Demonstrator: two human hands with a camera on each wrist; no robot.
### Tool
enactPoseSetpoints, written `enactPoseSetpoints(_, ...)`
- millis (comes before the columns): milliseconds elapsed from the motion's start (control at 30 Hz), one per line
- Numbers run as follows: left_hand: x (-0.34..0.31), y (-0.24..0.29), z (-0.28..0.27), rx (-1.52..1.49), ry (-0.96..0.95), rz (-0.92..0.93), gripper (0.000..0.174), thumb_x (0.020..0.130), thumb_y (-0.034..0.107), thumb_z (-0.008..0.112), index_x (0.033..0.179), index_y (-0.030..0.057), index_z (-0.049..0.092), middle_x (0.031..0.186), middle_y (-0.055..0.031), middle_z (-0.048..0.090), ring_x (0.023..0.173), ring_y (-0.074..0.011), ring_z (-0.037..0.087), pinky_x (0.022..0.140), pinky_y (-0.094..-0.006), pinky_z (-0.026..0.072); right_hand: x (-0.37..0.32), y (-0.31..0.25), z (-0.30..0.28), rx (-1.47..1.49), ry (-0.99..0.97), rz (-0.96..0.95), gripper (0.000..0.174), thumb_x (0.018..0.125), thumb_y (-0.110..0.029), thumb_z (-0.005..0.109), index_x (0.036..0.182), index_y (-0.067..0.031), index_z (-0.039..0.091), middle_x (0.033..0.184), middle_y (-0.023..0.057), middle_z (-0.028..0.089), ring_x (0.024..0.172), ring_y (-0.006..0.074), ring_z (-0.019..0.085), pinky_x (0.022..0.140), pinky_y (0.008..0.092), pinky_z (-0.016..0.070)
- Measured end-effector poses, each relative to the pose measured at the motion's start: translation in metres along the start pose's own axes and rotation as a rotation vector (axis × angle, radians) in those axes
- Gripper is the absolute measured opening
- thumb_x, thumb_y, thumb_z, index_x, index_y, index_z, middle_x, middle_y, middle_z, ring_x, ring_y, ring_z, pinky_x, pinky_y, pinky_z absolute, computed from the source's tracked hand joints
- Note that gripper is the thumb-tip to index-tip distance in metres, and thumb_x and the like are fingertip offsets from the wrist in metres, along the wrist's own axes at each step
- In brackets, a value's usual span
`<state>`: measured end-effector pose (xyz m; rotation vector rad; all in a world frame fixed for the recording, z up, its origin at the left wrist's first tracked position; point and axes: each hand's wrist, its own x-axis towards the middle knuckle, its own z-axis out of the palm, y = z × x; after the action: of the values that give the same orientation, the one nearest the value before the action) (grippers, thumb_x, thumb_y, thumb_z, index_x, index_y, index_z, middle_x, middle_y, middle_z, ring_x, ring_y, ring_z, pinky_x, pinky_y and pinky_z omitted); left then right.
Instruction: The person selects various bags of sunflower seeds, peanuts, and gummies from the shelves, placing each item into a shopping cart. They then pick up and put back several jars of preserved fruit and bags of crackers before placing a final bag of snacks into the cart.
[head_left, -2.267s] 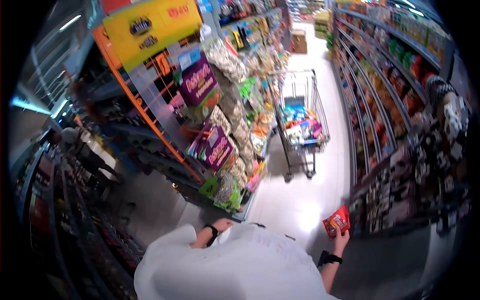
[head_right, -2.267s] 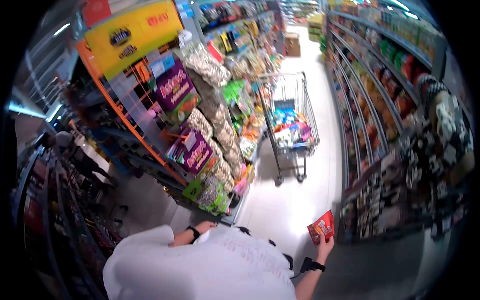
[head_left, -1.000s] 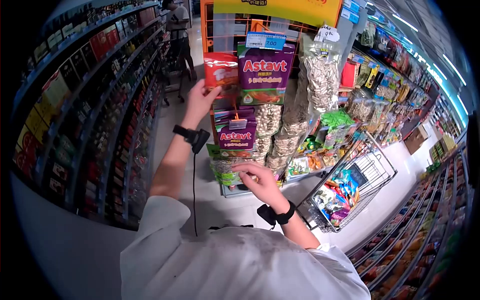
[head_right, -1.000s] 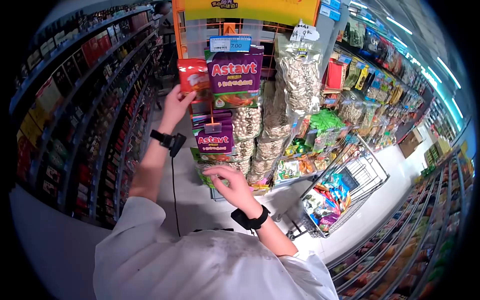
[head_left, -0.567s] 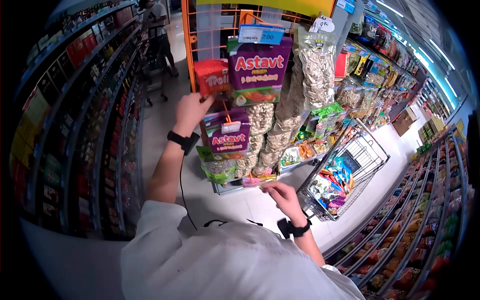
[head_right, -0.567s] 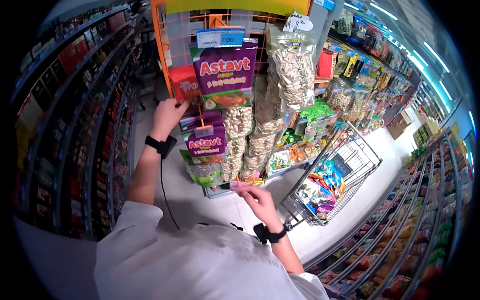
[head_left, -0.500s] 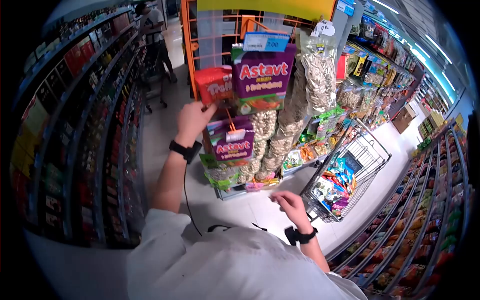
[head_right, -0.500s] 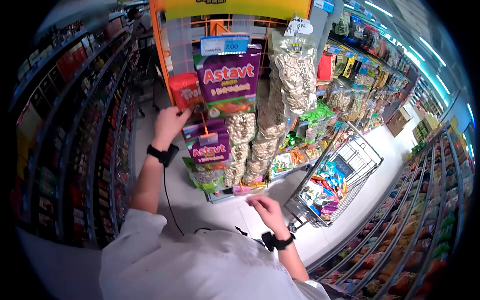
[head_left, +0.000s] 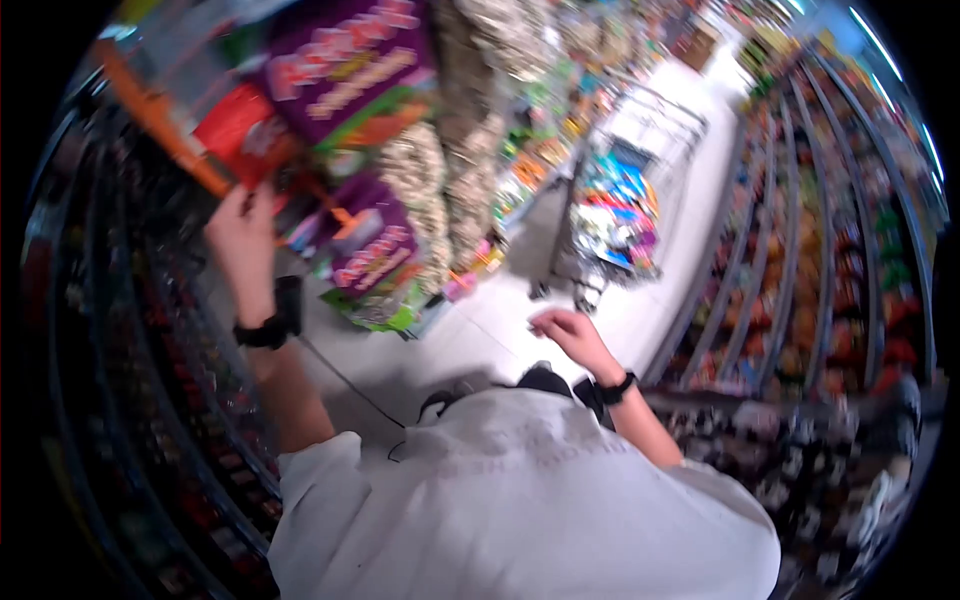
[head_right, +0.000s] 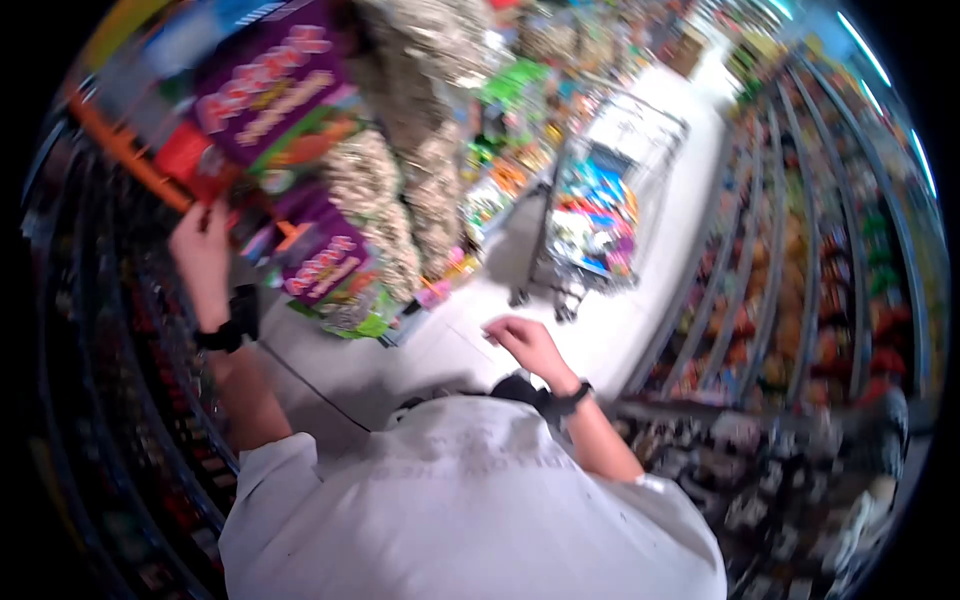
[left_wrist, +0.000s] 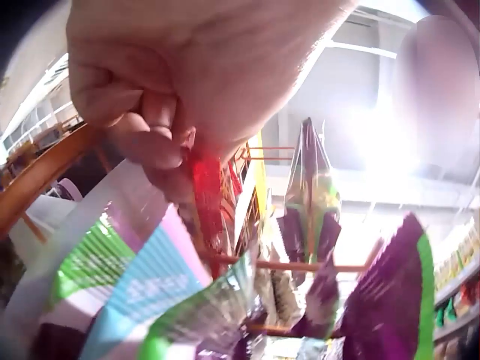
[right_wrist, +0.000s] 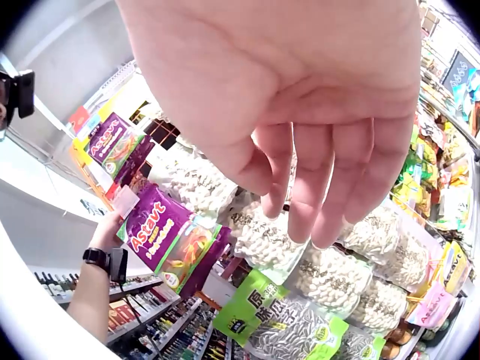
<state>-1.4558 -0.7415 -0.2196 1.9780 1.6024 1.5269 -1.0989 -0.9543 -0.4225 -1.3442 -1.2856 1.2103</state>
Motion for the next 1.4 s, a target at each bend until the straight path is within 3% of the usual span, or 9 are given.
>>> enactPoseSetpoints(600, -0.061, 0.011, -0.023, 0.125, 0.251, -0.308, 0.037, 0.098, 0.025, 0.045, 0.107, -0.0064, 0.064, 0.099, -0.0095, 0.068, 0.087, -0.0191, 0.063, 0.077, -0.0299, 0.0473, 0.014, 0.124, -0.165, -0.223, 0.026, 0.128, 0.021, 0.086, -0.017, 0.057, 0.1, -0.0048, 0.068, 0.089, 0.0108, 0.07, 0.078, 0.0203, 0.068, 0.074, 0.03, 0.0523)
enactPoseSetpoints(700, -0.12, -0.019, -0.035, 0.942, 0.054, 0.1, 0.008, 0.084, 0.006, 0.054, 0.085, 0.0057, 0.063, 0.08, -0.0107, 0.061, 0.075, -0.0223, 0.058, 0.07, -0.0316, 0.0449, 0.034, 0.177, -0.224, -0.135, 0.034, 0.177, 0.024, 0.086, -0.015, 0.056, 0.104, -0.003, 0.066, 0.095, 0.0107, 0.069, 0.084, 0.0185, 0.066, 0.077, 0.0304, 0.0519)
enactPoseSetpoints(800, -0.185, -0.056, -0.044, 0.046, 0.287, -0.715, 0.015, 0.086, 0.016, 0.052, 0.085, 0.0061, 0.063, 0.077, 0.0014, 0.051, 0.071, -0.0143, 0.051, 0.069, -0.0299, 0.0459, 0.061, 0.23, -0.283, -0.298, 0.072, 0.283, 0.031, 0.084, -0.014, 0.056, 0.112, -0.0013, 0.063, 0.106, 0.0148, 0.066, 0.097, 0.0228, 0.064, 0.086, 0.0334, 0.0499)
enactPoseSetpoints(967, -0.327, -0.067, -0.067, -0.307, 0.431, -1.199, 0.023, 0.094, 0.029, 0.05, 0.098, 0.0106, 0.064, 0.084, 0.0034, 0.063, 0.073, -0.01, 0.057, 0.061, -0.0255, 0.044, 0.115, 0.342, -0.353, -0.417, 0.382, 0.395, 0.059, 0.078, -0.031, 0.061, 0.131, -0.0076, 0.05, 0.125, 0.0275, 0.052, 0.121, 0.0416, 0.046, 0.102, 0.0444, 0.0379)
enactPoseSetpoints(1067, -0.405, -0.061, -0.135, -0.904, 0.639, -1.134, 0.018, 0.088, 0.026, 0.053, 0.093, 0.0122, 0.064, 0.079, 0.0014, 0.064, 0.065, -0.0115, 0.057, 0.066, -0.0277, 0.0507, 0.138, 0.36, -0.364, -0.572, 0.267, 0.633, 0.064, 0.078, -0.036, 0.058, 0.134, -0.0094, 0.045, 0.133, 0.0305, 0.043, 0.126, 0.043, 0.042, 0.105, 0.0471, 0.0364)
enactPoseSetpoints(1100, -0.408, -0.026, -0.136, -0.864, 0.19, -1.017, 0.02, 0.089, 0.025, 0.05, 0.094, 0.0114, 0.063, 0.079, 0.0008, 0.064, 0.065, -0.0135, 0.058, 0.065, -0.0279, 0.051, 0.145, 0.385, -0.363, -0.608, 0.241, 0.746, 0.069, 0.077, -0.038, 0.059, 0.138, -0.0115, 0.041, 0.14, 0.0295, 0.034, 0.129, 0.0417, 0.04, 0.106, 0.0467, 0.035)
enactPoseSetpoints(1200, -0.427, 0.005, -0.168, -0.605, 0.39, -1.161, 0.018, 0.092, 0.021, 0.042, 0.09, 0.0127, 0.059, 0.073, 0.0023, 0.059, 0.064, -0.014, 0.056, 0.058, -0.0308, 0.0461, 0.143, 0.371, -0.36, -0.674, 0.181, 1.024, 0.066, 0.079, -0.034, 0.056, 0.14, -0.0142, 0.039, 0.145, 0.0269, 0.028, 0.127, 0.0386, 0.044, 0.104, 0.0447, 0.0387)
enactPoseSetpoints(1267, -0.446, 0.005, -0.208, 0.09, -0.08, -1.124, 0.018, 0.092, 0.023, 0.039, 0.08, 0.0144, 0.05, 0.068, 0.006, 0.045, 0.068, -0.0122, 0.053, 0.059, -0.0285, 0.0433, 0.117, 0.373, -0.353, -0.701, 0.08, 1.019, 0.064, 0.082, -0.029, 0.052, 0.142, -0.0156, 0.035, 0.147, 0.0248, 0.024, 0.126, 0.0365, 0.046, 0.102, 0.044, 0.0405)
enactPoseSetpoints(1400, -0.499, 0.005, -0.197, -0.291, 0.391, -1.365, 0.018, 0.09, 0.027, 0.042, 0.081, 0.0183, 0.055, 0.069, 0.0061, 0.053, 0.064, -0.0102, 0.055, 0.055, -0.0289, 0.0438, 0.104, 0.368, -0.341, -0.887, 0.025, 0.984, 0.055, 0.088, -0.023, 0.047, 0.142, -0.0181, 0.034, 0.148, 0.0212, 0.025, 0.111, 0.0304, 0.059, 0.088, 0.0401, 0.0502)
